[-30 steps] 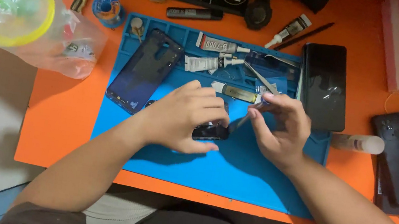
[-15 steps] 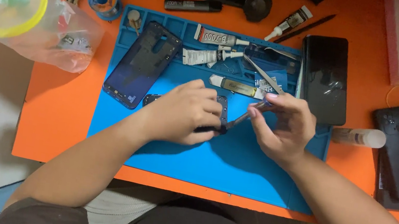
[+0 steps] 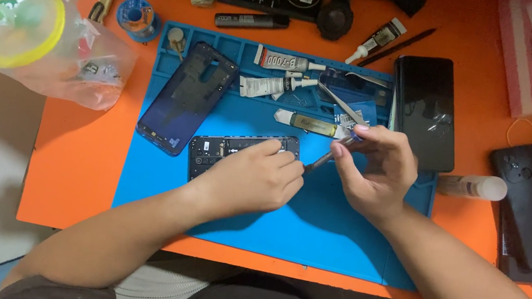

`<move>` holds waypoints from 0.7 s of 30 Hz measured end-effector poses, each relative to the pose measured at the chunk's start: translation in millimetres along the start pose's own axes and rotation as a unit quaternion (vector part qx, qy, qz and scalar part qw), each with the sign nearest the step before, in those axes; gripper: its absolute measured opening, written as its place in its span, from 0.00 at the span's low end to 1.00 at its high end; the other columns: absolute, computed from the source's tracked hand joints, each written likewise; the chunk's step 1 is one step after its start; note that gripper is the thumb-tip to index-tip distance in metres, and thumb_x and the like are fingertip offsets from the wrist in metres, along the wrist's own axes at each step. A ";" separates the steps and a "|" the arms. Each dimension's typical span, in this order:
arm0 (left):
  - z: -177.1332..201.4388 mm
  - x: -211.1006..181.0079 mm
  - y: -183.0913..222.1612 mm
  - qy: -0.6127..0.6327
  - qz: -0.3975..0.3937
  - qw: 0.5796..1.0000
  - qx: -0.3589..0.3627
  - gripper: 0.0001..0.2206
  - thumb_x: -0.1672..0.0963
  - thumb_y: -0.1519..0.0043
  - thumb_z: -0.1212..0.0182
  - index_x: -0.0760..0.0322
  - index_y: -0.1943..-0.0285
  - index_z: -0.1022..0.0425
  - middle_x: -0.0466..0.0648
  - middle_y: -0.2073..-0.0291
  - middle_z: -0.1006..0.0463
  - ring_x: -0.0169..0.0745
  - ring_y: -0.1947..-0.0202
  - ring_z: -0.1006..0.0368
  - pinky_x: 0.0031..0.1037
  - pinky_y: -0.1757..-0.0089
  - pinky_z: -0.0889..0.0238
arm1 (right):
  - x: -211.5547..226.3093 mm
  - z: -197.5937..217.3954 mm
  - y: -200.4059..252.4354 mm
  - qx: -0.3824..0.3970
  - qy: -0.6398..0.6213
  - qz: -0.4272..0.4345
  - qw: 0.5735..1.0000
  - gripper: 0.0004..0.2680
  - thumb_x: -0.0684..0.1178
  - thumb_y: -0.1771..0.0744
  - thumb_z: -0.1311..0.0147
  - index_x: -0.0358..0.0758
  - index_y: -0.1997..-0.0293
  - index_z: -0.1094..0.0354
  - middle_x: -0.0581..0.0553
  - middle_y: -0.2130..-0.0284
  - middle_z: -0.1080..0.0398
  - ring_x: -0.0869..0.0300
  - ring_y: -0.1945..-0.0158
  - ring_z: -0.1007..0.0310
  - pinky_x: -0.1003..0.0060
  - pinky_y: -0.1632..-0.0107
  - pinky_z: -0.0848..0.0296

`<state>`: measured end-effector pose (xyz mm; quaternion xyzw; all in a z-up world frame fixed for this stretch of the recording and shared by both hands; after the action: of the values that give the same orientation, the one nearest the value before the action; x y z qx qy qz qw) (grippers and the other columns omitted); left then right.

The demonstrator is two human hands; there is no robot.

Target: Using a precision screwdriver and hands to remove internal components and screws from a smartphone.

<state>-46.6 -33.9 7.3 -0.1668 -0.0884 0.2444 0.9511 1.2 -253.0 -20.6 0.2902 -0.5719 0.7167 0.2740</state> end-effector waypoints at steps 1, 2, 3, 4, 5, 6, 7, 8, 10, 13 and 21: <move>-1.5 0.6 0.2 0.003 0.005 1.000 0.007 0.03 0.63 0.40 0.36 0.66 0.66 0.22 0.50 0.74 0.24 0.46 0.67 0.25 0.35 0.60 0.36 | 0.7 0.4 -0.5 -0.001 0.008 -0.007 1.000 0.12 0.33 0.34 0.37 0.26 0.48 0.35 0.32 0.68 0.24 0.45 0.67 0.18 0.53 0.64 0.17; -0.8 0.9 -0.1 0.003 0.005 1.000 0.007 0.03 0.63 0.40 0.36 0.66 0.66 0.22 0.50 0.74 0.24 0.46 0.67 0.25 0.35 0.60 0.36 | 0.7 -0.2 -1.5 -0.001 0.008 -0.007 1.000 0.12 0.33 0.34 0.37 0.26 0.48 0.35 0.32 0.68 0.24 0.45 0.67 0.18 0.53 0.64 0.17; -0.3 1.2 -0.5 -0.002 0.007 1.000 0.013 0.03 0.63 0.39 0.36 0.66 0.66 0.23 0.50 0.74 0.24 0.46 0.67 0.25 0.35 0.61 0.36 | 0.5 -0.8 -2.3 -0.002 0.003 -0.011 1.000 0.12 0.33 0.34 0.37 0.26 0.48 0.35 0.32 0.68 0.24 0.46 0.67 0.18 0.53 0.64 0.17; 0.1 1.4 -0.7 -0.006 0.009 1.000 0.020 0.03 0.63 0.39 0.37 0.66 0.66 0.23 0.50 0.74 0.25 0.46 0.68 0.25 0.35 0.61 0.37 | 0.4 -1.4 -3.1 -0.002 -0.001 -0.015 1.000 0.12 0.34 0.34 0.37 0.26 0.47 0.35 0.32 0.68 0.24 0.46 0.67 0.18 0.53 0.64 0.17; 0.3 1.6 -0.4 -0.006 0.009 1.000 0.020 0.03 0.63 0.39 0.37 0.66 0.66 0.23 0.50 0.74 0.25 0.46 0.68 0.25 0.35 0.61 0.37 | 0.6 -1.9 -2.7 -0.002 -0.002 -0.015 1.000 0.12 0.34 0.34 0.37 0.26 0.47 0.35 0.32 0.68 0.24 0.46 0.67 0.18 0.53 0.64 0.17; 0.2 1.8 -0.3 -0.009 0.009 1.000 0.026 0.03 0.63 0.39 0.37 0.67 0.65 0.22 0.50 0.74 0.24 0.47 0.67 0.25 0.36 0.61 0.37 | 0.6 -2.2 -2.4 -0.004 -0.003 -0.019 1.000 0.12 0.34 0.34 0.37 0.28 0.47 0.35 0.33 0.67 0.24 0.46 0.67 0.18 0.54 0.64 0.17; 0.1 2.1 -0.3 -0.012 0.008 0.999 0.032 0.02 0.63 0.39 0.37 0.67 0.65 0.22 0.51 0.73 0.23 0.48 0.67 0.24 0.36 0.60 0.37 | 0.5 -2.4 -2.2 -0.006 -0.004 -0.024 1.000 0.13 0.34 0.34 0.37 0.29 0.47 0.35 0.34 0.67 0.24 0.47 0.66 0.17 0.56 0.64 0.17; -1.6 2.2 0.5 -0.012 0.008 0.999 0.032 0.02 0.63 0.39 0.37 0.67 0.65 0.22 0.51 0.73 0.23 0.48 0.67 0.24 0.36 0.60 0.37 | 0.0 -1.9 -1.9 -0.005 -0.004 -0.023 1.000 0.13 0.34 0.34 0.37 0.29 0.47 0.35 0.34 0.67 0.24 0.47 0.66 0.17 0.56 0.64 0.17; -5.2 2.4 2.1 -0.024 0.010 0.999 0.041 0.04 0.60 0.37 0.40 0.68 0.62 0.22 0.52 0.71 0.23 0.47 0.67 0.25 0.35 0.60 0.38 | -1.3 -0.7 -1.3 -0.009 0.001 -0.028 1.000 0.13 0.34 0.34 0.36 0.27 0.48 0.35 0.33 0.66 0.24 0.46 0.66 0.17 0.54 0.64 0.17; -19.0 1.0 8.0 -0.004 0.014 0.999 0.040 0.07 0.57 0.39 0.39 0.68 0.60 0.22 0.54 0.68 0.23 0.48 0.65 0.25 0.36 0.60 0.37 | -0.7 -2.3 -1.4 -0.018 0.013 -0.031 0.999 0.12 0.35 0.34 0.36 0.29 0.47 0.35 0.34 0.67 0.25 0.47 0.66 0.18 0.55 0.65 0.17; -18.5 17.2 10.2 0.084 0.068 0.994 0.034 0.12 0.54 0.36 0.49 0.67 0.57 0.24 0.52 0.67 0.24 0.46 0.69 0.27 0.32 0.66 0.40 | 0.6 -2.9 -0.7 -0.019 -0.001 -0.052 0.998 0.13 0.34 0.34 0.36 0.28 0.47 0.34 0.34 0.69 0.26 0.45 0.67 0.18 0.55 0.64 0.17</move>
<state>-31.5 -22.1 -12.0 -0.1604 0.0120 0.2961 0.9415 1.1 -249.9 -20.2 0.3152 -0.5696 0.6901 0.3161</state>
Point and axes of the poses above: each hand's wrist, its own y-axis away from the middle knuckle, its own z-axis out of the back of the hand, x = y × z, the point moved 1 cm from there along -y, towards the middle knuckle
